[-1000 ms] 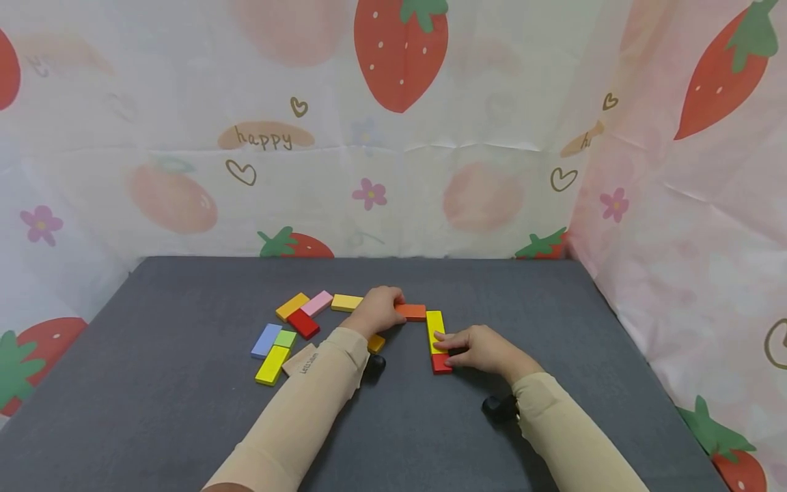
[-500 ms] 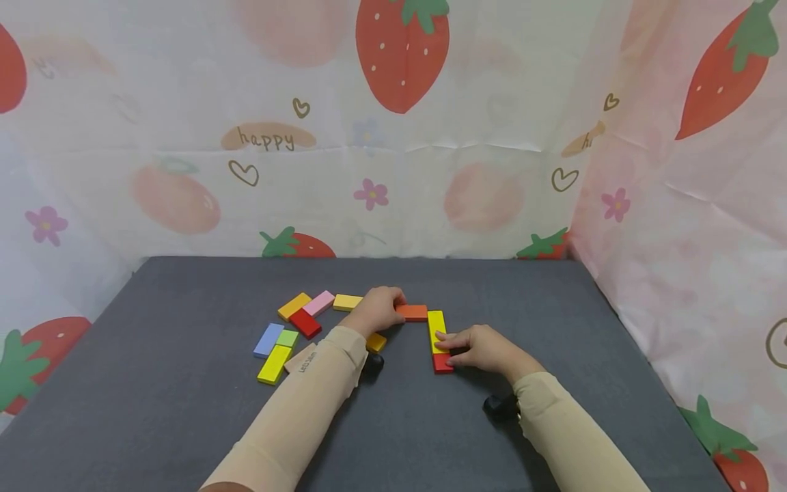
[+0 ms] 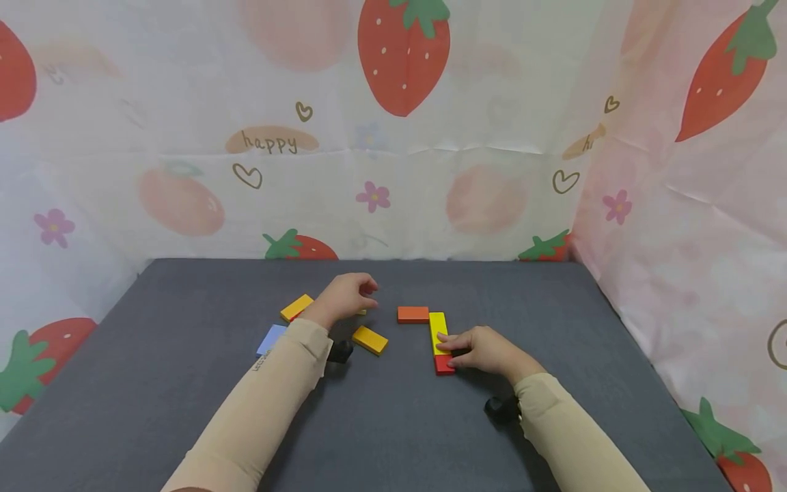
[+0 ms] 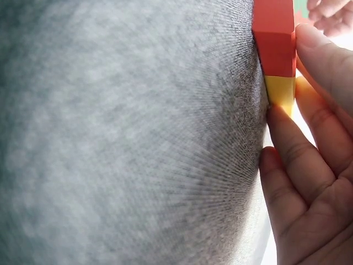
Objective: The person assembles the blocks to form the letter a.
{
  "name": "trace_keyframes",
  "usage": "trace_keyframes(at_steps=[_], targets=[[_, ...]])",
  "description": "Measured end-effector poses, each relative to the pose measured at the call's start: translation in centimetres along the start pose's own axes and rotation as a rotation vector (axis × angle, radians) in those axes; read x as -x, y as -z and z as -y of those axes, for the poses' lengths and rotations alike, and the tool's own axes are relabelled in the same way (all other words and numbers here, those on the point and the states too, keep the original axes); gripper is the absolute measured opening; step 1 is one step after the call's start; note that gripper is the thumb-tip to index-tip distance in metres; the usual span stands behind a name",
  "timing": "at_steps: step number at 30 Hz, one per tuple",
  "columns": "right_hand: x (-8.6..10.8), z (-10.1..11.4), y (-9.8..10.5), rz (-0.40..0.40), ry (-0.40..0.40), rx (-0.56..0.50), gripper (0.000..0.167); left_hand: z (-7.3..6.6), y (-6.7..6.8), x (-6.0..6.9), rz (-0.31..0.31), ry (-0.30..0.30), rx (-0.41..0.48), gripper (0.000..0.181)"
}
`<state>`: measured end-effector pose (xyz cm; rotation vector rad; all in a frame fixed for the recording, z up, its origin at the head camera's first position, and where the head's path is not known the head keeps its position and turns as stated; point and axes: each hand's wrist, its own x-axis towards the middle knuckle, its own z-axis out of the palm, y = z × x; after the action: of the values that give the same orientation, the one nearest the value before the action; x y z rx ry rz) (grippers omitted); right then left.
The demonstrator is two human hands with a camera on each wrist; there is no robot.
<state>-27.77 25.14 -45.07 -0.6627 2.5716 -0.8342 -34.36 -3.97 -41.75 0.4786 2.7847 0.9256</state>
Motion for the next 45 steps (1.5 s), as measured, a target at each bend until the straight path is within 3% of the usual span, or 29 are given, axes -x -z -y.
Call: trace_keyframes(at_steps=[7, 14, 19, 35, 45], targets=[[0.0, -0.2, 0.0, 0.001, -0.011, -0.014, 0.043, 2.2, 1.1, 1.4, 0.001, 0.032, 0.076, 0.029], [0.1, -0.2, 0.0, 0.003, -0.018, -0.014, 0.043, 3.2, 0.4, 2.8, 0.145, -0.059, 0.192, 0.031], [0.1, 0.1, 0.1, 0.006, -0.013, -0.013, 0.043, 3.7, -0.4, 3.0, 0.201, -0.087, 0.150, 0.032], [-0.2, -0.1, 0.0, 0.006, -0.023, -0.037, 0.043, 4.8, -1.4, 2.7, 0.244, -0.073, 0.154, 0.033], [-0.1, -0.2, 0.0, 0.003, -0.026, -0.034, 0.043, 4.3, -1.7, 2.2, 0.225, -0.114, -0.043, 0.025]])
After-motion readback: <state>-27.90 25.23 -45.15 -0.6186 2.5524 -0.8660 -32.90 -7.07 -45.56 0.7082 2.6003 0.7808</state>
